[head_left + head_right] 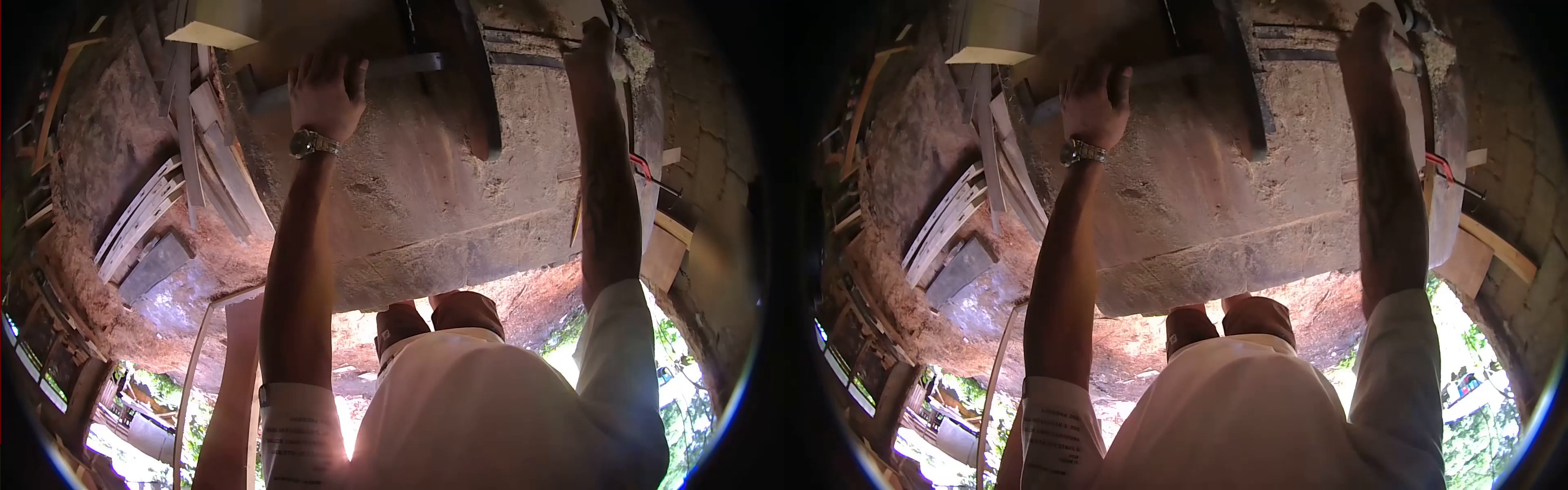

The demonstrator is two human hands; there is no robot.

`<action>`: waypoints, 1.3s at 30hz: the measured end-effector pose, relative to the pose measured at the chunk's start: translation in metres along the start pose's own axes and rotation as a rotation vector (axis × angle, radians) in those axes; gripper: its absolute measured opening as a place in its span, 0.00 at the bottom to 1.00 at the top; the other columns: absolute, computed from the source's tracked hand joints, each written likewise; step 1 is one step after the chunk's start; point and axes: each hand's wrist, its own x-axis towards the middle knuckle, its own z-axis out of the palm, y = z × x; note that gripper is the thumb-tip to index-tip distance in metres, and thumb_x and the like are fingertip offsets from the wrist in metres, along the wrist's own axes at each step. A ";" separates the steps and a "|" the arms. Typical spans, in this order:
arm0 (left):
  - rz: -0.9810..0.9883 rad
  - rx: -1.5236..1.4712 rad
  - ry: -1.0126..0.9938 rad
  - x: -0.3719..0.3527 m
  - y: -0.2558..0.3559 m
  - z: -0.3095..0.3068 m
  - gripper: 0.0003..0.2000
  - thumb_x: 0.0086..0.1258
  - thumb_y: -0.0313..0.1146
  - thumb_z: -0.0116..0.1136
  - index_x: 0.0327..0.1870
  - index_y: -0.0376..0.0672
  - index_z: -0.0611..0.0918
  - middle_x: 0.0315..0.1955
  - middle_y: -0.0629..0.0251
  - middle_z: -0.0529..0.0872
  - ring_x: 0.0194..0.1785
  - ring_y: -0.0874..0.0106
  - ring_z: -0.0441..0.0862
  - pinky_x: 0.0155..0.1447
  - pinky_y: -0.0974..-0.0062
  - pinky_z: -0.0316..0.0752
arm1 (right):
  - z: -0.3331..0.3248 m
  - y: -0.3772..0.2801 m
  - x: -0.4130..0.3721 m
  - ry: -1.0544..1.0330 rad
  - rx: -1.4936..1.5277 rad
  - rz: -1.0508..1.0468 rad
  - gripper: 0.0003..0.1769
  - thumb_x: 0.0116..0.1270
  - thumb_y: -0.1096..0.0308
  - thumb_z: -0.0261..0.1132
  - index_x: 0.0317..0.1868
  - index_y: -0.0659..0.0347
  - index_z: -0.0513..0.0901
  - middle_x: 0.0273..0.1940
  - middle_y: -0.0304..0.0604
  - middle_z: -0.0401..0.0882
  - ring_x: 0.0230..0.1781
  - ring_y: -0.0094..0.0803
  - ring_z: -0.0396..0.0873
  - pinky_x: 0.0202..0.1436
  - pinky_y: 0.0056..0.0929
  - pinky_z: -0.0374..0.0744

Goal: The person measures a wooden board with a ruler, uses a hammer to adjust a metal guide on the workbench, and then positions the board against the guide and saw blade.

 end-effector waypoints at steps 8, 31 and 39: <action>-0.078 -0.017 -0.037 0.005 0.009 -0.008 0.13 0.77 0.44 0.59 0.42 0.43 0.82 0.43 0.52 0.84 0.51 0.46 0.80 0.57 0.47 0.73 | -0.077 0.050 0.064 -0.546 -0.188 -1.089 0.20 0.69 0.71 0.69 0.60 0.49 0.82 0.78 0.42 0.70 0.83 0.41 0.60 0.83 0.46 0.65; -0.175 -0.040 -0.139 0.014 0.010 -0.021 0.12 0.75 0.42 0.60 0.41 0.42 0.81 0.44 0.52 0.80 0.49 0.49 0.77 0.54 0.48 0.72 | -0.089 -0.032 0.197 0.267 0.141 -0.974 0.22 0.69 0.71 0.69 0.64 0.54 0.80 0.64 0.51 0.79 0.66 0.43 0.79 0.75 0.48 0.74; -0.177 -0.006 -0.156 0.012 0.011 -0.018 0.13 0.75 0.43 0.59 0.39 0.41 0.80 0.41 0.53 0.80 0.47 0.50 0.77 0.56 0.47 0.73 | -0.021 -0.064 0.288 0.254 -0.027 -1.014 0.18 0.73 0.53 0.68 0.49 0.60 0.87 0.40 0.46 0.89 0.43 0.48 0.88 0.50 0.46 0.87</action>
